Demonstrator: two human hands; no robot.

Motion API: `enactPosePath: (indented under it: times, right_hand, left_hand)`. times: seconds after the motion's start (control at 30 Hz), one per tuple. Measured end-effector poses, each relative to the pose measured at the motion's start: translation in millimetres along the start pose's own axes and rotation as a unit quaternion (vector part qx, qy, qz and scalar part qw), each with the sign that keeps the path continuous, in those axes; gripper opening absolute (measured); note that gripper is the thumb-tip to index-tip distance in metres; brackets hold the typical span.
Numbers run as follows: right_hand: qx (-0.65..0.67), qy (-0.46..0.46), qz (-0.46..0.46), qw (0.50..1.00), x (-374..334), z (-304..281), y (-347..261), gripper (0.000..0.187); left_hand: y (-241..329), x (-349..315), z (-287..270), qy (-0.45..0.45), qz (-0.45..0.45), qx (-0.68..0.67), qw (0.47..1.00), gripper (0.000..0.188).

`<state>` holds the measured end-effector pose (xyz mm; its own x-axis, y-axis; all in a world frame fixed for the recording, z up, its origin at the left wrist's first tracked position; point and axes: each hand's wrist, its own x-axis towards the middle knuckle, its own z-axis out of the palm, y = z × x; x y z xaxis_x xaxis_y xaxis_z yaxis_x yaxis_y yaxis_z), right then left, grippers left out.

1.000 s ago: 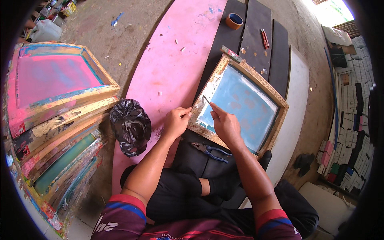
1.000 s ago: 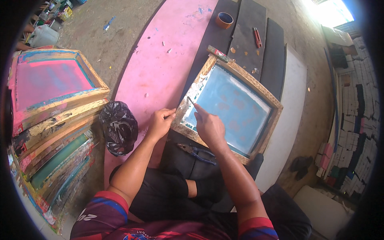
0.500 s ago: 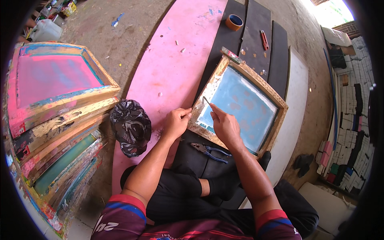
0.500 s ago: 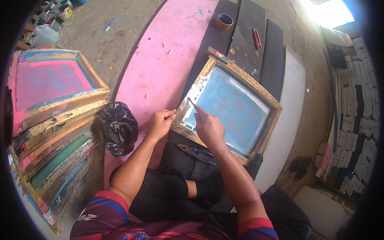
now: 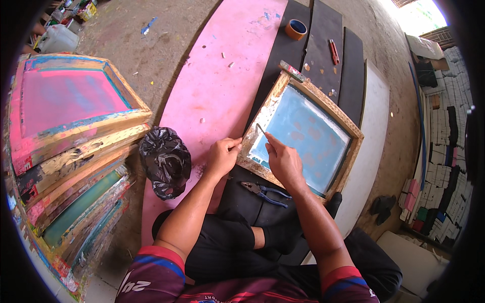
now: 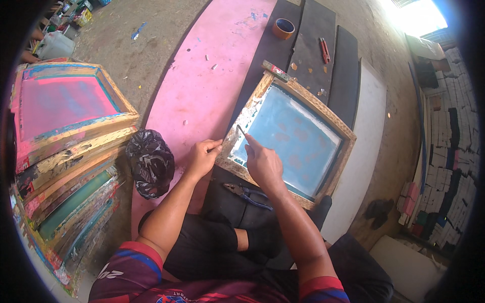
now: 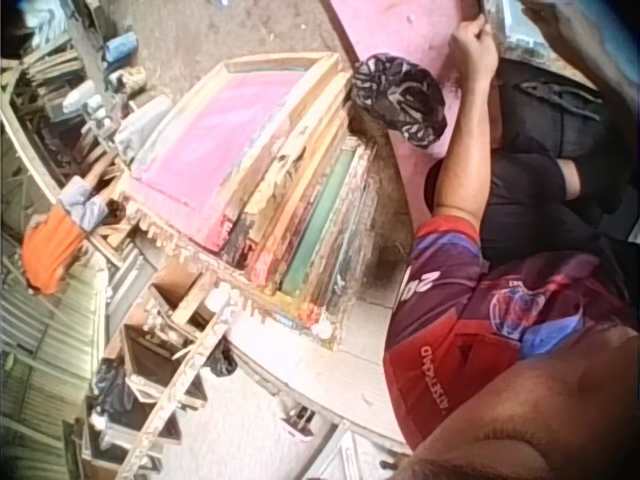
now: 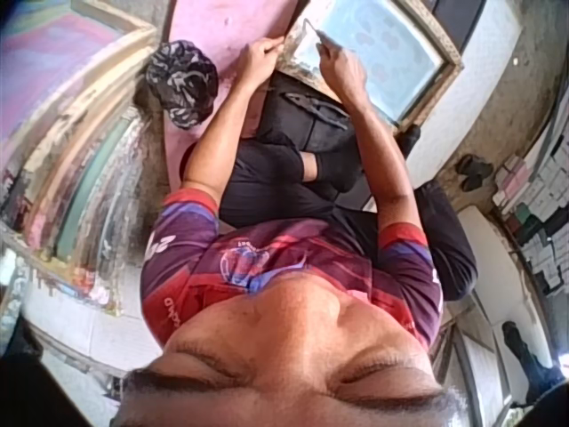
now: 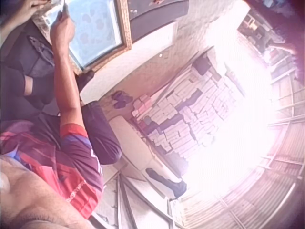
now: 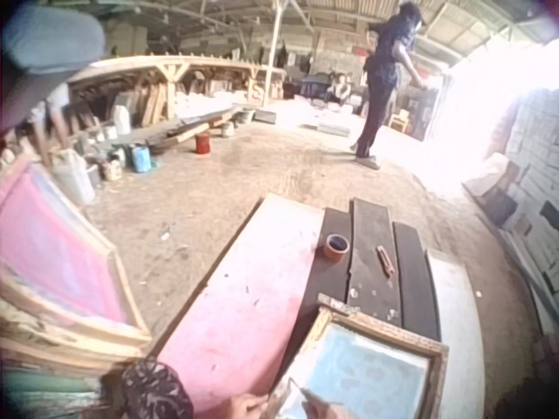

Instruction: The person scrapes dried ink from the edges of a screen printing frame using a small metal tool. They work along the frame border, removing residue and occasionally wiping the tool on a nearby surface.

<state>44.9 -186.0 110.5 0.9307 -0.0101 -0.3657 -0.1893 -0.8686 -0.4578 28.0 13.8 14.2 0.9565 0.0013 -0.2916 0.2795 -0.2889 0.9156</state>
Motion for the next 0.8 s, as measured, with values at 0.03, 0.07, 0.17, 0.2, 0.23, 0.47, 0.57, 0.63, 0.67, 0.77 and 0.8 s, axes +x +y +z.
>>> enactPosePath:
  times: [0.03, 0.07, 0.17, 0.2, 0.23, 0.47, 0.57, 0.63, 0.67, 0.77, 0.8]
  right_hand:
    - [-0.001, 0.000, 0.000, 1.000, 0, 0, 0, 0.037]
    - [-0.002, 0.000, 0.000, 1.000, 0, 0, 0, 0.037]
    - [-0.008, -0.001, 0.003, 1.000, -1, 0, -2, 0.037]
    - [-0.025, -0.011, 0.006, 1.000, -1, -2, -4, 0.037]
    - [-0.042, -0.023, 0.009, 0.999, -1, -5, -9, 0.037]
    - [0.054, 0.046, -0.122, 0.990, 26, 37, 43, 0.039]
    - [-0.057, -0.034, -0.041, 0.997, 11, 7, -6, 0.037]
    - [-0.030, -0.058, 0.005, 0.998, 23, 4, -28, 0.035]
    - [0.035, -0.036, 0.002, 0.999, 36, 12, -20, 0.035]
    - [0.113, 0.021, -0.020, 0.993, 40, 4, -23, 0.035]
    - [0.102, 0.030, -0.035, 0.994, 32, 1, -20, 0.035]
  left_hand:
    - [2, 0, -1, -0.007, -0.013, 0.002, 1.000, 0.030]
    - [2, 0, -1, -0.007, -0.013, 0.001, 1.000, 0.030]
    - [0, 0, 0, -0.006, -0.009, -0.001, 1.000, 0.030]
    - [0, -1, 0, -0.006, -0.007, 0.000, 1.000, 0.029]
    - [0, -1, 0, -0.004, -0.006, 0.002, 1.000, 0.029]
    - [-11, 2, 10, 0.018, 0.021, -0.007, 1.000, 0.028]
    - [-15, 2, 3, 0.023, 0.021, -0.003, 1.000, 0.028]
    - [-16, 1, 4, 0.017, 0.002, -0.039, 0.999, 0.029]
    - [-6, 1, 1, 0.006, 0.000, -0.015, 1.000, 0.029]
    - [2, -2, -2, -0.004, -0.013, 0.003, 1.000, 0.029]
    - [4, -3, -3, -0.007, -0.020, 0.006, 1.000, 0.029]
